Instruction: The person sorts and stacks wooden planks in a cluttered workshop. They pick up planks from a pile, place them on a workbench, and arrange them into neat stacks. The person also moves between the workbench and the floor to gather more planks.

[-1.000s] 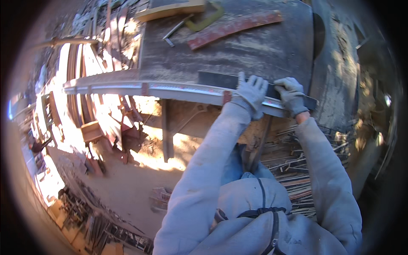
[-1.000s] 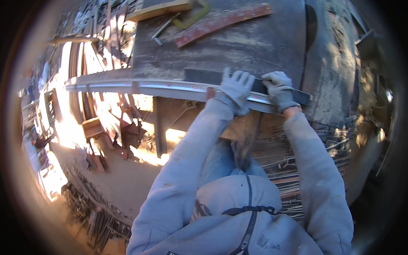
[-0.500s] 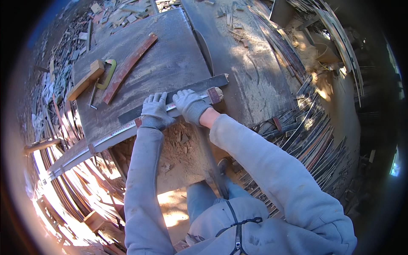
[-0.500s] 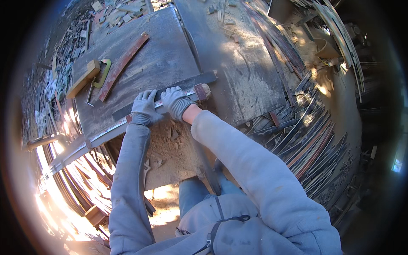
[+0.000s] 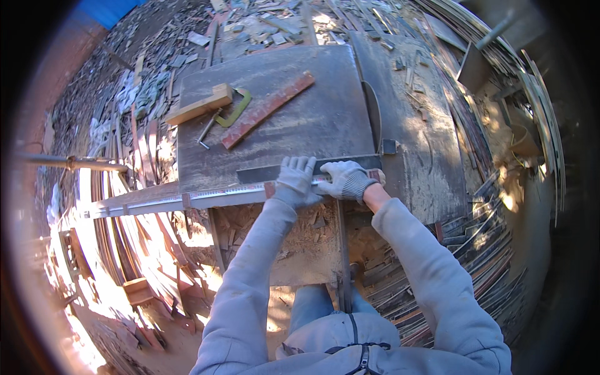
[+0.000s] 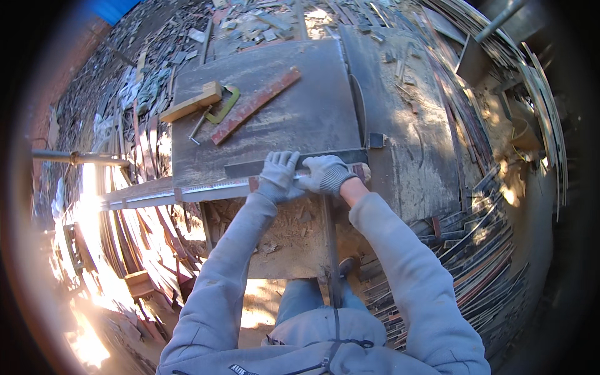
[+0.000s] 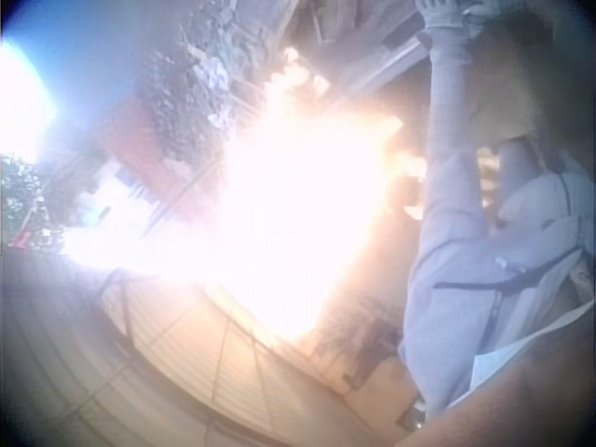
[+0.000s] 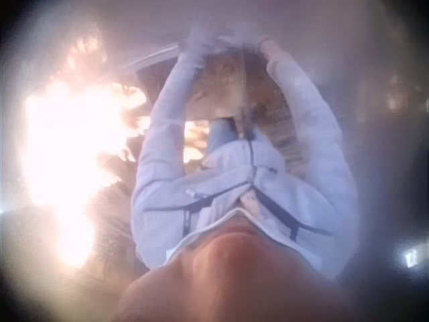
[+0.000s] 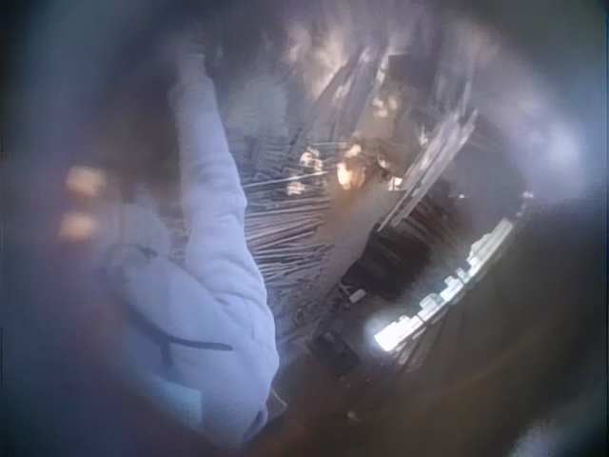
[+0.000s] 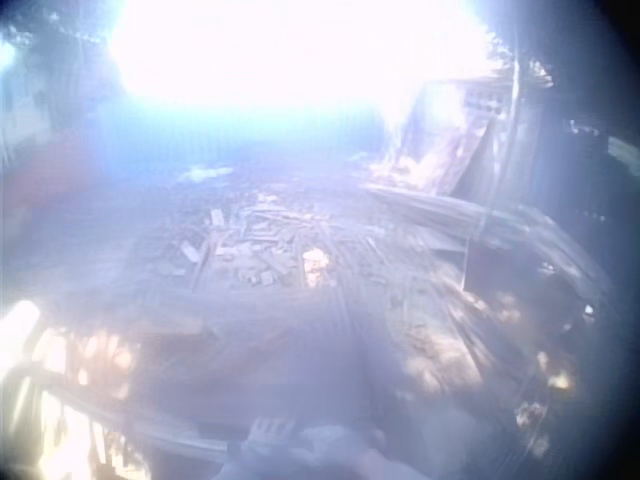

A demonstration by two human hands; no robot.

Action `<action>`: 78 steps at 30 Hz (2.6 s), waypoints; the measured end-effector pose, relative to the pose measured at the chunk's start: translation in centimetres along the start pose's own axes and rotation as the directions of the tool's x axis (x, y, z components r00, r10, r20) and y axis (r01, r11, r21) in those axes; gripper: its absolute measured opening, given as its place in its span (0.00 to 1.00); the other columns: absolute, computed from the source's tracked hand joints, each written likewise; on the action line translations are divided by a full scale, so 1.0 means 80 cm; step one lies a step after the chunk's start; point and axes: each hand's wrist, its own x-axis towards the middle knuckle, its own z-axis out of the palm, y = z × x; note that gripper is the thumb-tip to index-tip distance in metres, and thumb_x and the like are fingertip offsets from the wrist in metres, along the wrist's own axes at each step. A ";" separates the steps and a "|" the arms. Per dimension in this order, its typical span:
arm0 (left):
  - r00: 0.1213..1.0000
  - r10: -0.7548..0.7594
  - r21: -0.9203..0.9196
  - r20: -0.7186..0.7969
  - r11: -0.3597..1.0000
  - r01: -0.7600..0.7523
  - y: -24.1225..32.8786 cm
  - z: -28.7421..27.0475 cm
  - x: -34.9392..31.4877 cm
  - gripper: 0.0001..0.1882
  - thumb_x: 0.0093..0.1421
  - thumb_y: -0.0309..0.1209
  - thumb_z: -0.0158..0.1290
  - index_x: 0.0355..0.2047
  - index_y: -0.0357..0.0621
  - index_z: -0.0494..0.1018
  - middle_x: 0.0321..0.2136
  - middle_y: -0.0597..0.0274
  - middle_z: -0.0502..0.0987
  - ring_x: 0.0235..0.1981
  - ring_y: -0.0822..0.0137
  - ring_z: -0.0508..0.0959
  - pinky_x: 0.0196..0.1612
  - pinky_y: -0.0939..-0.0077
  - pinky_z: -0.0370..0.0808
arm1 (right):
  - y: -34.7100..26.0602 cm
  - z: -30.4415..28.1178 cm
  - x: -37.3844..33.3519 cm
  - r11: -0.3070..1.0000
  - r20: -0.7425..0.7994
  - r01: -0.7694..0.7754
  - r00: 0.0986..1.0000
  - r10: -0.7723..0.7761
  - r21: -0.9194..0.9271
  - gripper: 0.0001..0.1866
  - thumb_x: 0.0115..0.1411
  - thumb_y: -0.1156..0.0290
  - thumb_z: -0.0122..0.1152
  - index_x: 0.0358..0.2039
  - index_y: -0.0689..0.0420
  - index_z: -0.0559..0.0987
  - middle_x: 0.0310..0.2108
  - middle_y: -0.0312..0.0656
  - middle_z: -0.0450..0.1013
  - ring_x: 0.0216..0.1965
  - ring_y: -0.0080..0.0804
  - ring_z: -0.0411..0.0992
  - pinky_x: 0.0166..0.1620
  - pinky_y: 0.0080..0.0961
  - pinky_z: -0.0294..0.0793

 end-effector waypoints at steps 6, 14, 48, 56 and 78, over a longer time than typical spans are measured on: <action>0.975 -0.132 -0.313 -0.178 0.947 0.071 0.091 0.015 -0.160 0.50 0.60 0.68 0.58 0.66 0.36 0.71 0.54 0.44 0.74 0.57 0.43 0.73 0.63 0.46 0.70 | -0.033 0.020 0.049 0.943 -0.526 0.114 0.806 -0.272 -0.313 0.31 0.61 0.62 0.66 0.64 0.60 0.75 0.64 0.53 0.74 0.66 0.53 0.70 0.69 0.48 0.67; 0.947 -0.321 -0.379 0.032 0.872 0.309 0.178 0.047 -0.258 0.09 0.64 0.40 0.62 0.39 0.51 0.82 0.37 0.63 0.80 0.45 0.54 0.77 0.50 0.55 0.72 | -0.050 0.062 0.066 0.807 -0.058 0.273 0.934 -0.353 -0.523 0.20 0.64 0.68 0.61 0.57 0.52 0.80 0.60 0.50 0.75 0.65 0.49 0.70 0.68 0.47 0.66; 0.955 0.007 -0.214 0.296 0.975 0.059 0.409 0.083 -0.387 0.74 0.45 0.79 0.60 0.74 0.26 0.57 0.70 0.34 0.64 0.73 0.35 0.61 0.76 0.36 0.52 | 0.206 0.224 -0.588 0.970 -0.051 -0.076 0.997 0.066 -0.230 0.40 0.52 0.57 0.79 0.62 0.56 0.73 0.54 0.51 0.72 0.59 0.54 0.69 0.65 0.47 0.66; 0.936 0.040 -0.095 0.350 0.995 -0.007 0.416 0.111 -0.417 0.66 0.47 0.65 0.65 0.74 0.26 0.58 0.72 0.34 0.64 0.75 0.35 0.60 0.77 0.40 0.53 | 0.214 0.286 -0.590 0.970 -0.126 0.002 0.991 -0.034 -0.245 0.41 0.47 0.65 0.79 0.63 0.56 0.73 0.54 0.48 0.72 0.57 0.51 0.71 0.63 0.47 0.67; 0.997 0.046 -0.106 0.059 0.994 -0.039 0.420 0.115 -0.396 0.60 0.39 0.53 0.78 0.68 0.35 0.67 0.64 0.45 0.71 0.67 0.45 0.69 0.71 0.53 0.67 | 0.268 0.318 -0.572 0.921 -0.337 -0.075 0.939 -0.063 -0.382 0.42 0.58 0.64 0.75 0.73 0.51 0.71 0.73 0.48 0.67 0.74 0.48 0.64 0.77 0.42 0.59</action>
